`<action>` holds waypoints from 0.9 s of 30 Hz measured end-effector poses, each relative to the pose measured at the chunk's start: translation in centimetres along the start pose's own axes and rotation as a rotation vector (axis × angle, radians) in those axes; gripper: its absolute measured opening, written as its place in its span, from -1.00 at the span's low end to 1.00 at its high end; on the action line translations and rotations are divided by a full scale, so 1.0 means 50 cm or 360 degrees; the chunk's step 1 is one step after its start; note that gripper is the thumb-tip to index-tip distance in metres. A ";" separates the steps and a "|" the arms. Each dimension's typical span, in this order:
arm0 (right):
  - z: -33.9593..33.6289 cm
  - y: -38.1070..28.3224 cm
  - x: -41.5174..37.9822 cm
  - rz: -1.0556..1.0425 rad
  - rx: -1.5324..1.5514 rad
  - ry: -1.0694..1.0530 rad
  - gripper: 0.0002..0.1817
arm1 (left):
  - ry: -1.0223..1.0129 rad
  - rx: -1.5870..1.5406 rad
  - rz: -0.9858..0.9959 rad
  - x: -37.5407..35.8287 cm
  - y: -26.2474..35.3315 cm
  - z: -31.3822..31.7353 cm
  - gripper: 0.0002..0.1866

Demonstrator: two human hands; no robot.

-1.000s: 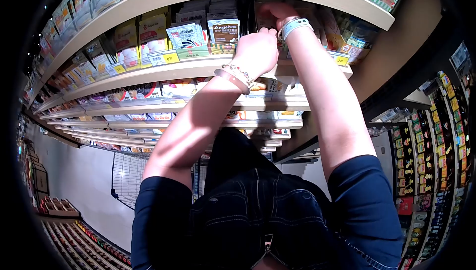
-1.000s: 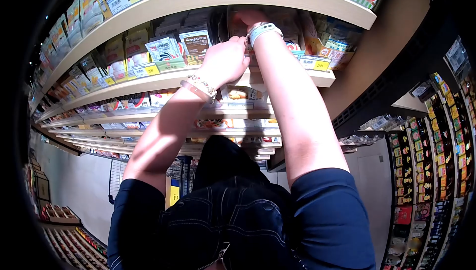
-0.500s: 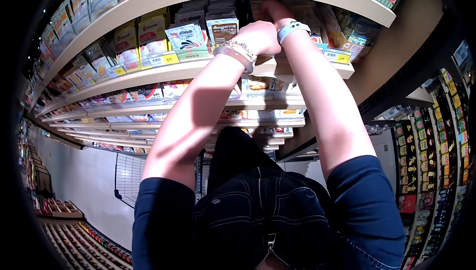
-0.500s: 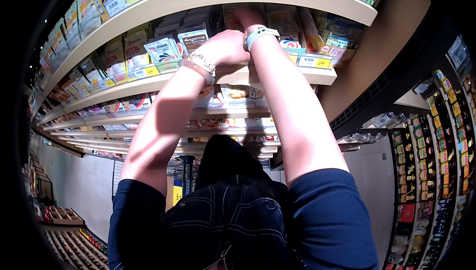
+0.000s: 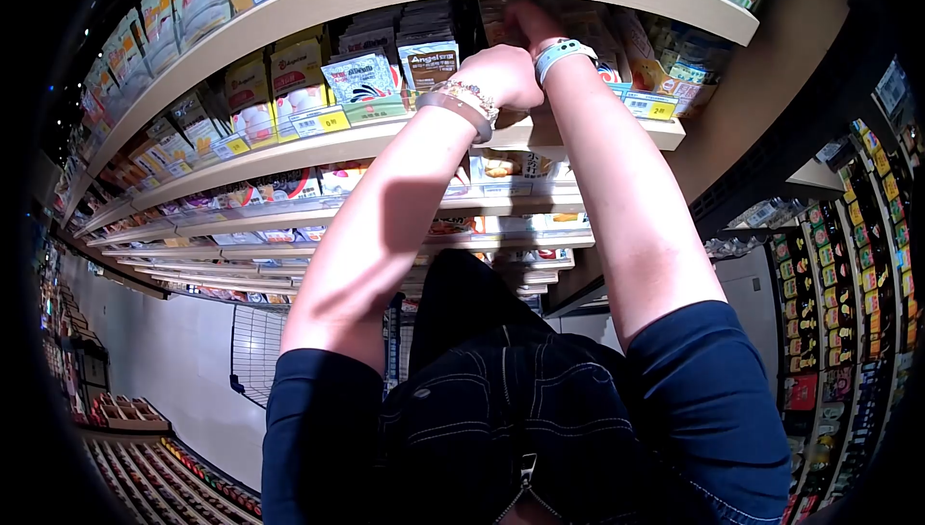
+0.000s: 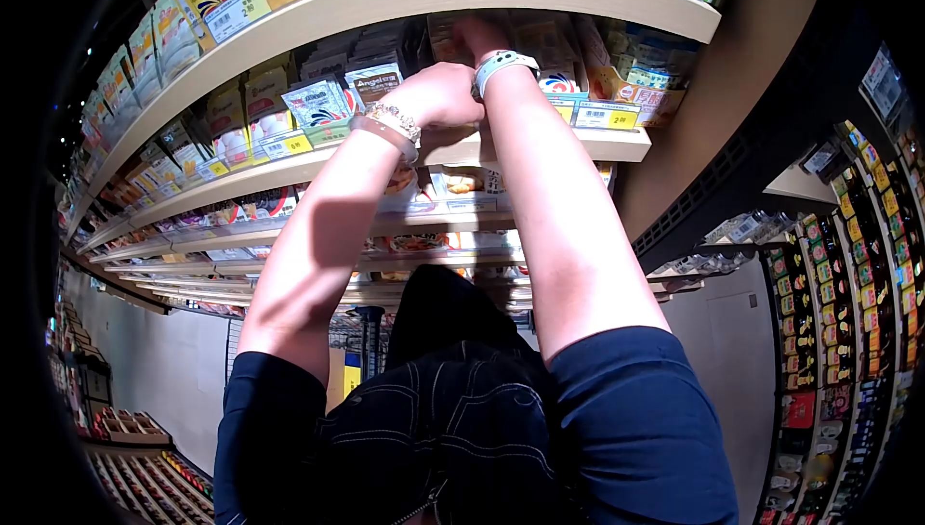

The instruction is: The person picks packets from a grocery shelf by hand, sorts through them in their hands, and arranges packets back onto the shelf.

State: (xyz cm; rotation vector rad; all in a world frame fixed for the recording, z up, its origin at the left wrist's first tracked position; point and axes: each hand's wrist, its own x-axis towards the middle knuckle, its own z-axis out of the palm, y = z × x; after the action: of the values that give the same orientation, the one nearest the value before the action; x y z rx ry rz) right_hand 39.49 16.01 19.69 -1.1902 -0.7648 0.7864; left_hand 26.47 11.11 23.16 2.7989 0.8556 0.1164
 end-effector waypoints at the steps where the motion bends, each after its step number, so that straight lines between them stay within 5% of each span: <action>1: -0.002 0.002 0.003 -0.0015 0.0002 -0.0019 -0.79 | -0.0013 -0.0003 -0.0004 0.004 -0.001 0.003 -0.63; 7: 0.015 -0.024 -0.020 0.0013 0.0015 0.0143 -0.88 | -0.0093 0.0050 -0.0078 0.010 0.006 0.002 -0.63; 12: -0.005 -0.022 0.005 -0.0339 -0.0826 -0.0024 -0.77 | -0.0100 0.0092 -0.0123 0.002 0.015 0.001 -0.61; 19: 0.000 -0.075 -0.106 -0.0944 -0.1765 0.0234 -0.63 | -0.0228 0.0245 -0.0195 0.005 0.026 -0.009 -0.69; 22: -0.025 -0.133 -0.151 -0.0883 -0.2131 0.0119 -0.68 | -0.0214 0.0253 -0.0165 0.009 0.025 -0.006 -0.68; 24: -0.064 -0.129 -0.136 -0.1081 -0.2178 0.0407 -0.72 | -0.0170 0.0197 -0.0146 0.026 0.014 0.007 -0.68; 27: -0.118 -0.129 -0.114 -0.0820 -0.2439 0.0452 -0.70 | -0.0189 0.0166 -0.0180 0.022 0.016 0.006 -0.66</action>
State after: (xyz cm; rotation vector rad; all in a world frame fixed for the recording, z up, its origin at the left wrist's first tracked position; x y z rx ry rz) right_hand 42.30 7.07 24.24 -2.1999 -1.3977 -0.6039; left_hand 27.87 11.02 23.07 2.8105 1.0152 -0.1139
